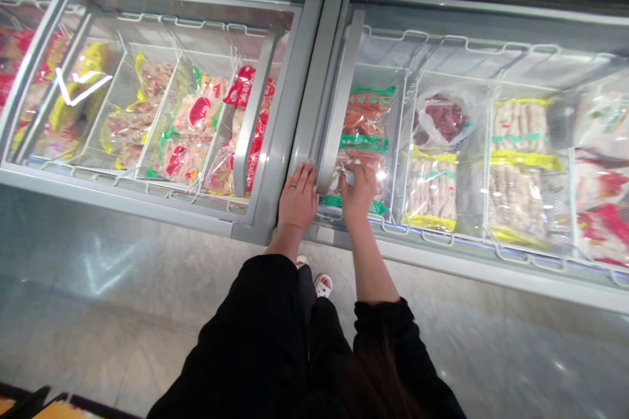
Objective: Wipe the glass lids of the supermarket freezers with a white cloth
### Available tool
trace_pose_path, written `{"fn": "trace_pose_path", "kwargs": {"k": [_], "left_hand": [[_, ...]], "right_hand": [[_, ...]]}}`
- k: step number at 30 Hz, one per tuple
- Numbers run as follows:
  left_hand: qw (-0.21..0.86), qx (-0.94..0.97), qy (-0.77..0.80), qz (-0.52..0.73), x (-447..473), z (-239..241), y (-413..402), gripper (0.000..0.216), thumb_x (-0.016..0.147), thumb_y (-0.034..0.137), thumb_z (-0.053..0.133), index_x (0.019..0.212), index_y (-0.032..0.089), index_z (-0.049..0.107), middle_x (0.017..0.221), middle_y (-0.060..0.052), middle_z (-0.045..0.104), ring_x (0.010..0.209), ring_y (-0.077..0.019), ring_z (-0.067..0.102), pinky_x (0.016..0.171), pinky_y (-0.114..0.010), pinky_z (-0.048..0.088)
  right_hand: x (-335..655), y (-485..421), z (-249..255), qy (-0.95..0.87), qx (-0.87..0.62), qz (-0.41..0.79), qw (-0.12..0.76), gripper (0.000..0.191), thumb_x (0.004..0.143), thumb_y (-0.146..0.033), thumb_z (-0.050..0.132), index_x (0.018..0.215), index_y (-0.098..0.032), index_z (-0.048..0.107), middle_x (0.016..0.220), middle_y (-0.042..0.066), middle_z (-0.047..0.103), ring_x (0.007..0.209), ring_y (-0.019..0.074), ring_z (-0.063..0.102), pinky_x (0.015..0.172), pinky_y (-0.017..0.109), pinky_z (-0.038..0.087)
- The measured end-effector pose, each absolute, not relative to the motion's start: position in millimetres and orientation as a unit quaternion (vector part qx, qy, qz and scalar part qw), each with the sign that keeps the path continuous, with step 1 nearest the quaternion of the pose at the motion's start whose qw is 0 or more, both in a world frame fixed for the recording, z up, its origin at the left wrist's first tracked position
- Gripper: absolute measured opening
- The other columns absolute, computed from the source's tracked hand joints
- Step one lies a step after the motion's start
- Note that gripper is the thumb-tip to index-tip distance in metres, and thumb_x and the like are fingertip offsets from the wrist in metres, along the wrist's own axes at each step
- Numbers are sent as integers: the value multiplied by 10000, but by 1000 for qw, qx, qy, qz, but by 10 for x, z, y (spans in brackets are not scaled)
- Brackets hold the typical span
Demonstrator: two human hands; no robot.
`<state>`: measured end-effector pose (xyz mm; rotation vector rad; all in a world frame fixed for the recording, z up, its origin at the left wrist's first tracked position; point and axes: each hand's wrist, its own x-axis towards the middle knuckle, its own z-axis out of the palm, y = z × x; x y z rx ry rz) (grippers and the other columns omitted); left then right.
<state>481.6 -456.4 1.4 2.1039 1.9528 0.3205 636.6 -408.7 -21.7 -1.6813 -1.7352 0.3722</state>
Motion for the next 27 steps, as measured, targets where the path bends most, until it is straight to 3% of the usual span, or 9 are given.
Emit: {"fn": "trace_pose_path", "kwargs": {"k": [4, 10, 14, 18, 23, 27], "left_hand": [[136, 720, 669, 120, 4811, -4, -4571, 549, 1043, 223, 303, 1588, 159, 340, 1694, -50, 232, 1582, -172, 147, 1300, -398, 215], [135, 722, 667, 123, 4810, 7, -4573, 547, 1041, 213, 314, 1583, 149, 348, 1689, -64, 249, 1582, -187, 151, 1298, -406, 210], [127, 720, 672, 116, 4817, 10, -4568, 550, 1037, 209, 322, 1585, 162, 349, 1687, -56, 262, 1578, -182, 162, 1298, -397, 216], [121, 723, 669, 121, 4814, -20, -4568, 567, 1034, 211, 316, 1599, 163, 335, 1688, -51, 254, 1580, -163, 137, 1306, -380, 211], [124, 721, 667, 146, 4797, -70, -4577, 686, 1023, 198, 339, 1662, 283, 105, 1693, 9, 201, 1572, -162, 146, 1301, -428, 249], [115, 724, 662, 157, 4795, -75, -4582, 798, 1021, 185, 365, 1632, 358, -117, 1685, 33, 201, 1561, -178, 181, 1290, -481, 279]], "right_hand": [[6338, -4250, -215, -723, -581, 179, 329, 228, 962, -225, 531, 1095, -261, 712, 1119, 109, 721, 1100, 294, 640, 1006, 501, 533], [6815, -4389, -272, -711, -598, 160, 332, 298, 985, -236, 521, 1211, -267, 712, 1259, 90, 726, 1236, 301, 620, 1088, 582, 508], [6602, -4149, -318, -692, -621, 143, 340, 464, 974, -151, 430, 1390, -233, 618, 1430, 106, 624, 1440, 322, 462, 1155, 642, 433], [6394, -4282, -261, -735, -587, 171, 294, 561, 966, -107, 412, 1515, -193, 482, 1571, 116, 480, 1523, 297, 334, 1226, 604, 363], [6760, -4588, -214, -762, -567, 177, 256, 606, 952, -86, 461, 1541, -226, 443, 1569, 98, 488, 1504, 276, 375, 1207, 579, 409], [6724, -4322, -267, -727, -610, 148, 279, 566, 972, -111, 416, 1535, -163, 446, 1573, 145, 471, 1516, 299, 347, 1200, 598, 401]]}}
